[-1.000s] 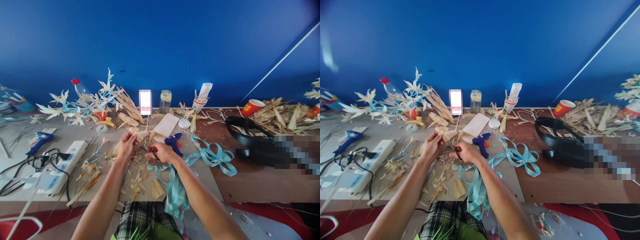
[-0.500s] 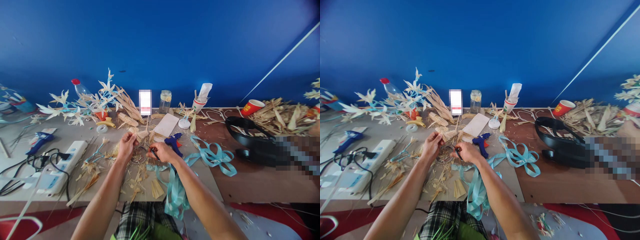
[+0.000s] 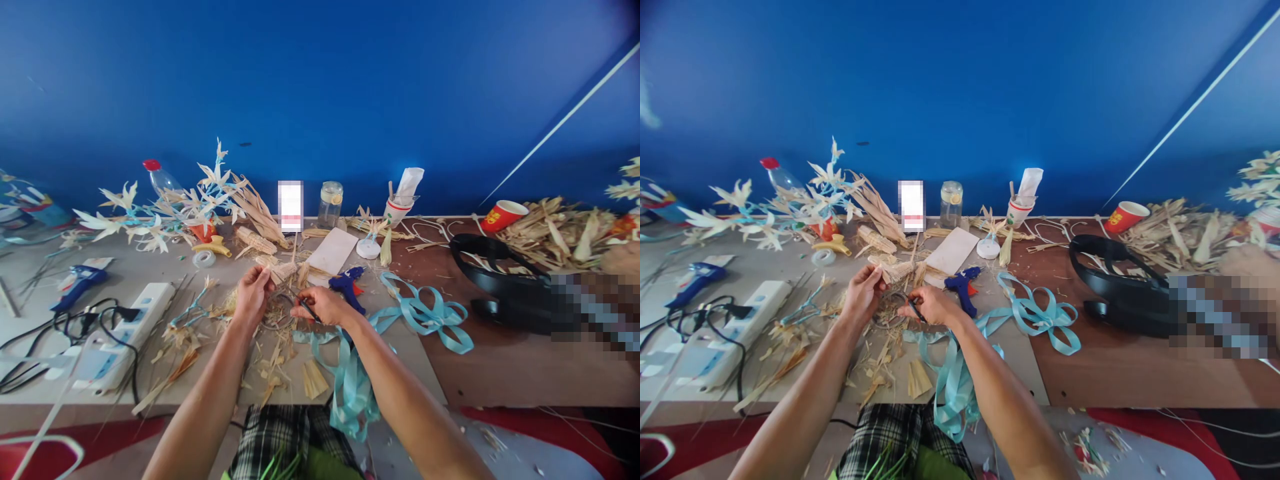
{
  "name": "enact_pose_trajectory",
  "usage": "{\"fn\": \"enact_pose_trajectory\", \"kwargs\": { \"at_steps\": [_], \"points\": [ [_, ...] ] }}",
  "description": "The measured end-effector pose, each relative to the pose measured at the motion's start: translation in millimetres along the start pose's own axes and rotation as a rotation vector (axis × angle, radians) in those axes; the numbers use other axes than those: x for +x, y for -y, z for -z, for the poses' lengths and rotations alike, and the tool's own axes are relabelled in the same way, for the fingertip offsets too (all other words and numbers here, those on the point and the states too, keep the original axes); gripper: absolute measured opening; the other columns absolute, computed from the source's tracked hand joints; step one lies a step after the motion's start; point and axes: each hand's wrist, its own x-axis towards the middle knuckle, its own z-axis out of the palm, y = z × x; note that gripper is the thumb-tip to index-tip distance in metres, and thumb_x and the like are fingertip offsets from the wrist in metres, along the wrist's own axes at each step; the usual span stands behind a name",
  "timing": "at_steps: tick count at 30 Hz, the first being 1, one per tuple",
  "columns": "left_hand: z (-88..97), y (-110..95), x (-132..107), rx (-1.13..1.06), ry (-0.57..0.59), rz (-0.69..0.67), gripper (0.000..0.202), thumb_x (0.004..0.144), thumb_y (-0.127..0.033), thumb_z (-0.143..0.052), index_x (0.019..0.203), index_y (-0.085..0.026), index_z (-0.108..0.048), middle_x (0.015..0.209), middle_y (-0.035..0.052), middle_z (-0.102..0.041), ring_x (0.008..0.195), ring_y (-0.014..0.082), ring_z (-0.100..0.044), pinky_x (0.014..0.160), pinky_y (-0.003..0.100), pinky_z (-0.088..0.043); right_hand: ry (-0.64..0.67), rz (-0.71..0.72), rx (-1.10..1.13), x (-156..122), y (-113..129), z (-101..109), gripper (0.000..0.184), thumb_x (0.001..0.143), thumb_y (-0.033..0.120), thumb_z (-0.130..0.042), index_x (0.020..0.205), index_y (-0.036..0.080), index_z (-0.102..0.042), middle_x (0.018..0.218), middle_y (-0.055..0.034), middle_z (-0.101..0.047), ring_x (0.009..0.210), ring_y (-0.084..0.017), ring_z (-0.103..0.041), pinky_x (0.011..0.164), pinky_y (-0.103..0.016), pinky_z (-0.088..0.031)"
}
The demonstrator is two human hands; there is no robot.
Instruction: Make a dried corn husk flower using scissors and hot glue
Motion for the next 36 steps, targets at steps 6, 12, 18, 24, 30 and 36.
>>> {"fn": "enact_pose_trajectory", "kwargs": {
  "at_steps": [6, 12, 18, 24, 30, 36],
  "points": [
    [2.1, 4, 1, 0.046, 0.004, 0.010, 0.028, 0.065, -0.039, -0.074, 0.066, -0.017, -0.057, 0.049, -0.0045, -0.051, 0.043, 0.0064, -0.043, 0.048, 0.021, -0.034, -0.009, -0.026, 0.088, -2, 8, 0, 0.040, 0.066, 0.053, -0.071, 0.074, 0.015, -0.059, 0.052, 0.0050, -0.050, 0.051, -0.008, -0.043, 0.051, -0.020, -0.033],
    [-1.0, 4, -3, 0.024, 0.052, 0.070, 0.029, 0.063, -0.038, -0.076, 0.068, -0.015, -0.059, 0.052, -0.0047, -0.052, 0.042, 0.0049, -0.042, 0.047, 0.020, -0.035, -0.034, -0.013, 0.114, 0, 4, -2, 0.041, 0.065, 0.052, -0.071, 0.075, 0.015, -0.058, 0.051, 0.0054, -0.048, 0.050, -0.008, -0.042, 0.050, -0.020, -0.032],
    [-6.3, 1, -7, 0.064, 0.062, 0.098, 0.031, 0.060, -0.039, -0.078, 0.066, -0.014, -0.059, 0.050, -0.0041, -0.052, 0.041, 0.0052, -0.042, 0.044, 0.019, -0.032, -0.070, 0.005, 0.117, 2, 1, -4, 0.041, 0.066, 0.053, -0.070, 0.075, 0.015, -0.057, 0.053, 0.0045, -0.049, 0.051, -0.008, -0.042, 0.050, -0.020, -0.032],
    [-6.5, 2, -8, 0.090, 0.111, 0.133, 0.031, 0.062, -0.040, -0.077, 0.064, -0.014, -0.059, 0.047, -0.0036, -0.051, 0.041, 0.0061, -0.042, 0.045, 0.020, -0.032, -0.119, 0.022, 0.042, 3, 1, -6, 0.041, 0.069, 0.054, -0.067, 0.077, 0.015, -0.059, 0.054, 0.0042, -0.049, 0.051, -0.008, -0.040, 0.049, -0.020, -0.029],
    [-6.6, 1, -9, 0.034, 0.125, 0.161, 0.030, 0.061, -0.037, -0.078, 0.065, -0.014, -0.060, 0.048, -0.0047, -0.051, 0.039, 0.0048, -0.041, 0.045, 0.020, -0.033, -0.154, 0.045, -0.015, 4, -4, -6, 0.041, 0.070, 0.054, -0.067, 0.079, 0.014, -0.062, 0.055, 0.0041, -0.049, 0.054, -0.008, -0.040, 0.051, -0.020, -0.030],
    [-7.0, 0, -9, 0.005, 0.141, 0.184, 0.028, 0.060, -0.034, -0.078, 0.065, -0.014, -0.060, 0.046, -0.0057, -0.050, 0.039, 0.0045, -0.042, 0.045, 0.019, -0.033, -0.166, 0.076, -0.039, 5, -8, -5, 0.039, 0.070, 0.053, -0.067, 0.075, 0.014, -0.062, 0.053, 0.0041, -0.047, 0.052, -0.008, -0.038, 0.051, -0.020, -0.029]
  ]
}}
